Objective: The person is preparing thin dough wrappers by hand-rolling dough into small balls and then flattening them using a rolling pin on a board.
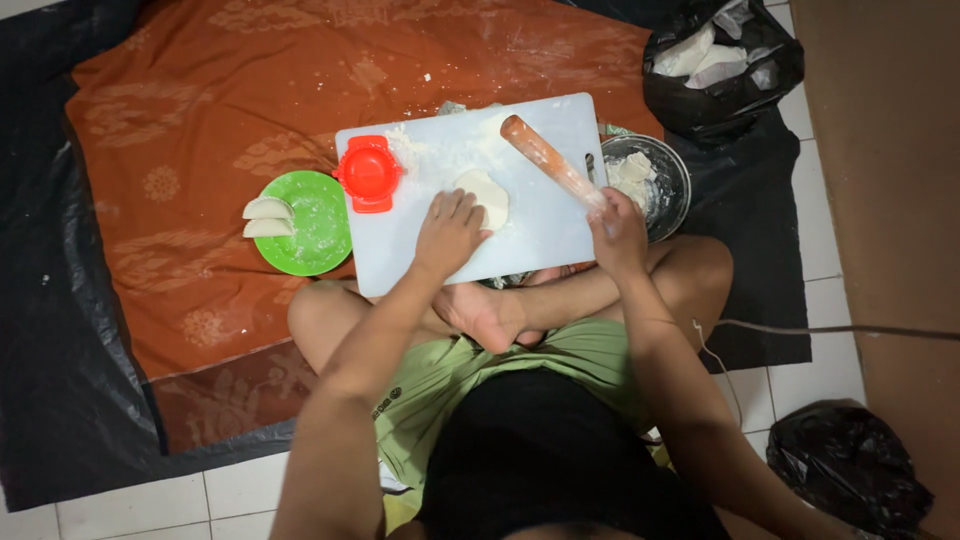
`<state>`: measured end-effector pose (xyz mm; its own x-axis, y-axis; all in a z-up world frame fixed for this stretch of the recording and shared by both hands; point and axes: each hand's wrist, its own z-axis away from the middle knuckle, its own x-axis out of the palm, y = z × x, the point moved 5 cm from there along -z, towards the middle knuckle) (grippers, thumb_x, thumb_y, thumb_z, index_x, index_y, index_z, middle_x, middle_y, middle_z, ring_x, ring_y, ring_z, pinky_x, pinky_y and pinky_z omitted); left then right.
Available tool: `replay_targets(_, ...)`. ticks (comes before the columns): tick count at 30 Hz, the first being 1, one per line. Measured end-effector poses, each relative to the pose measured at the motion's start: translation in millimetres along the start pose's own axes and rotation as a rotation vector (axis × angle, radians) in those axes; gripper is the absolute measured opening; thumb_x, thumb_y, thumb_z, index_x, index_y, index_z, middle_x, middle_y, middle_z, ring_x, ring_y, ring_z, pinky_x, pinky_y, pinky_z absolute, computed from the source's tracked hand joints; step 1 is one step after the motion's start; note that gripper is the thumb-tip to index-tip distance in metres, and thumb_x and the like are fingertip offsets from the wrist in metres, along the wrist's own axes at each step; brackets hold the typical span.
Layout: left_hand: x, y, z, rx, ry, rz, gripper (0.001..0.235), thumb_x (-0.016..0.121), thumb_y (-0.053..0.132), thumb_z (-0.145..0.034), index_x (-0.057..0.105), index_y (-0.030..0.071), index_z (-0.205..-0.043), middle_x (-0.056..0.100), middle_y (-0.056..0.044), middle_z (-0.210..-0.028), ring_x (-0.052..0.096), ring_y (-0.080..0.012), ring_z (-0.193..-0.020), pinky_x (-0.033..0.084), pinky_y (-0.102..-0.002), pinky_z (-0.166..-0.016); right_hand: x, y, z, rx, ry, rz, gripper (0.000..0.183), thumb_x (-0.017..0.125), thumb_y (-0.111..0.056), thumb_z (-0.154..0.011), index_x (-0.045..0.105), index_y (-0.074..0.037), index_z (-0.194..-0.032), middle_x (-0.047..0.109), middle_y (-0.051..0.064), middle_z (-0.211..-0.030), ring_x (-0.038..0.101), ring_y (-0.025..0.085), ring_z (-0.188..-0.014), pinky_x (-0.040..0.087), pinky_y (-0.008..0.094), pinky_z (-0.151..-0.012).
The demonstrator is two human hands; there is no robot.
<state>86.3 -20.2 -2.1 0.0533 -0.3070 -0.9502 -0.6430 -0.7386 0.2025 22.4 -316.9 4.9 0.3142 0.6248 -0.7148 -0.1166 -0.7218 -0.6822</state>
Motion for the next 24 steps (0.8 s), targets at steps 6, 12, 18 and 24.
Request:
replay_targets(6,-13.4,-8.8,-23.5,-0.024,0.142,0.031,0.033,0.048,0.038,-0.108,0.067,0.013,-0.097,0.066,-0.006,-0.069,0.072,-0.0233,-0.073,0.055,-0.039,-0.086,-5.0,9.5,19.2,0.178,-0.016,-0.083,0.053,0.075,-0.035,-0.093,0.060,-0.021,-0.141,0.067,0.019,-0.127,0.062,0.044,-0.119,0.049,0.049,-0.104)
replay_targets(12,-28.8,7.4,-28.7,-0.770,0.377,1.094,0.031,0.046,0.032,-0.109,0.069,0.012,-0.113,0.072,-0.011,-0.098,0.070,-0.0224,-0.097,0.058,-0.042,-0.087,-4.9,17.1,21.3,0.065,0.200,-0.351,0.042,0.079,-0.018,-0.093,0.064,-0.012,-0.133,0.067,0.018,-0.121,0.066,0.036,-0.116,0.054,0.043,-0.097)
replay_targets(18,-24.0,25.1,52.0,-1.131,0.439,0.888,0.028,0.064,0.023,-0.099,0.065,0.008,-0.123,0.071,-0.020,-0.113,0.070,-0.0355,-0.105,0.062,-0.043,-0.085,-21.7,8.7,23.3,0.062,0.003,-0.025,0.047,0.076,-0.038,-0.095,0.065,-0.012,-0.133,0.065,0.016,-0.119,0.068,0.042,-0.107,0.060,0.050,-0.089)
replay_targets(24,-68.7,23.9,15.3,-0.379,0.718,0.115,0.048,0.047,0.046,-0.104,0.066,0.005,-0.120,0.054,-0.022,-0.135,0.041,-0.0501,-0.138,0.034,-0.061,-0.115,3.6,-72.4,2.6,-0.723,-0.058,0.267,0.017,0.081,-0.024,-0.079,0.078,-0.019,-0.096,0.076,-0.001,-0.094,0.070,0.024,-0.103,0.054,0.039,-0.090)
